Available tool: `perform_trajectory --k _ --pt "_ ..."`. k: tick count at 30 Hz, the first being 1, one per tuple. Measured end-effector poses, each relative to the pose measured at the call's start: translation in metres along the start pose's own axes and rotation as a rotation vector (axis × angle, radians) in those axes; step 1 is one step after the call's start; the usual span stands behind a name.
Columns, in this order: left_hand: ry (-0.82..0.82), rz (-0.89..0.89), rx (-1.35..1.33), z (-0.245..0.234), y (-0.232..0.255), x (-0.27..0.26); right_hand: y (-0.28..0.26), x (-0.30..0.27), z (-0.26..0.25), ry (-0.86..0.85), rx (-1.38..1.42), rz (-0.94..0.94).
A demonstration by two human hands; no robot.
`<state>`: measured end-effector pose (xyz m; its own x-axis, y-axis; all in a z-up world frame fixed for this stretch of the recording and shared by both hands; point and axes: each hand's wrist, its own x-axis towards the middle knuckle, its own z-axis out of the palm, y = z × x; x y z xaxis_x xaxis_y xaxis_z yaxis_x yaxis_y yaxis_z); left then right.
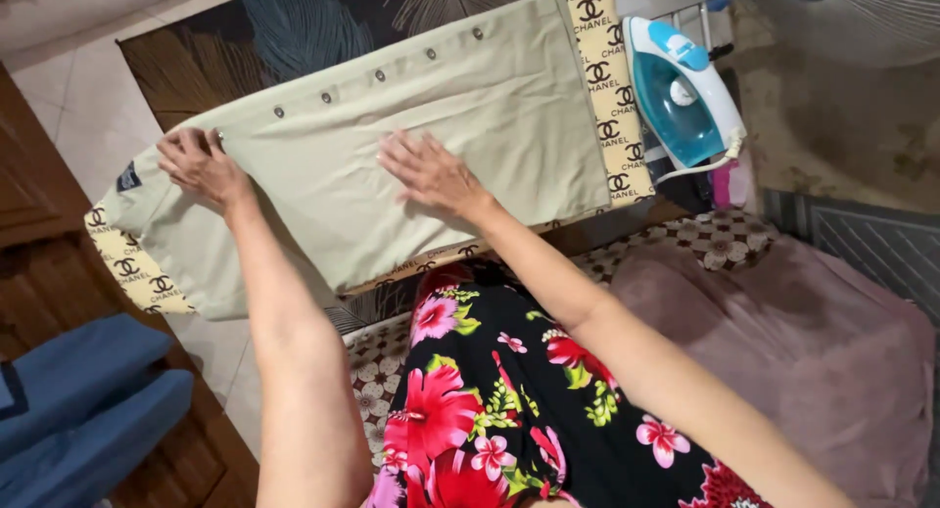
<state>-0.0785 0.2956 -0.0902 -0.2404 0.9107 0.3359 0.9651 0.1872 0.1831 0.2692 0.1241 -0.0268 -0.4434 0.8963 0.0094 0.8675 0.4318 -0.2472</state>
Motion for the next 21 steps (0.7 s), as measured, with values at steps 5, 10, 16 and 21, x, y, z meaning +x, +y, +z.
perform_trajectory --k 5,10,16,21 --pt "0.023 0.06 0.04 -0.001 0.002 -0.003 0.092 -0.035 -0.075 0.043 0.075 0.475" --pt "0.388 0.303 0.211 0.02 0.037 -0.056 0.089 -0.008 -0.082 0.236 -0.097 0.8" --pt "-0.42 0.649 -0.344 -0.048 0.111 -0.114 0.061 0.043 0.009 0.219 0.189 0.168" --pt "-0.46 0.606 -0.309 -0.068 0.12 -0.106 0.161 -0.043 -0.03 0.217 -0.278 0.511"
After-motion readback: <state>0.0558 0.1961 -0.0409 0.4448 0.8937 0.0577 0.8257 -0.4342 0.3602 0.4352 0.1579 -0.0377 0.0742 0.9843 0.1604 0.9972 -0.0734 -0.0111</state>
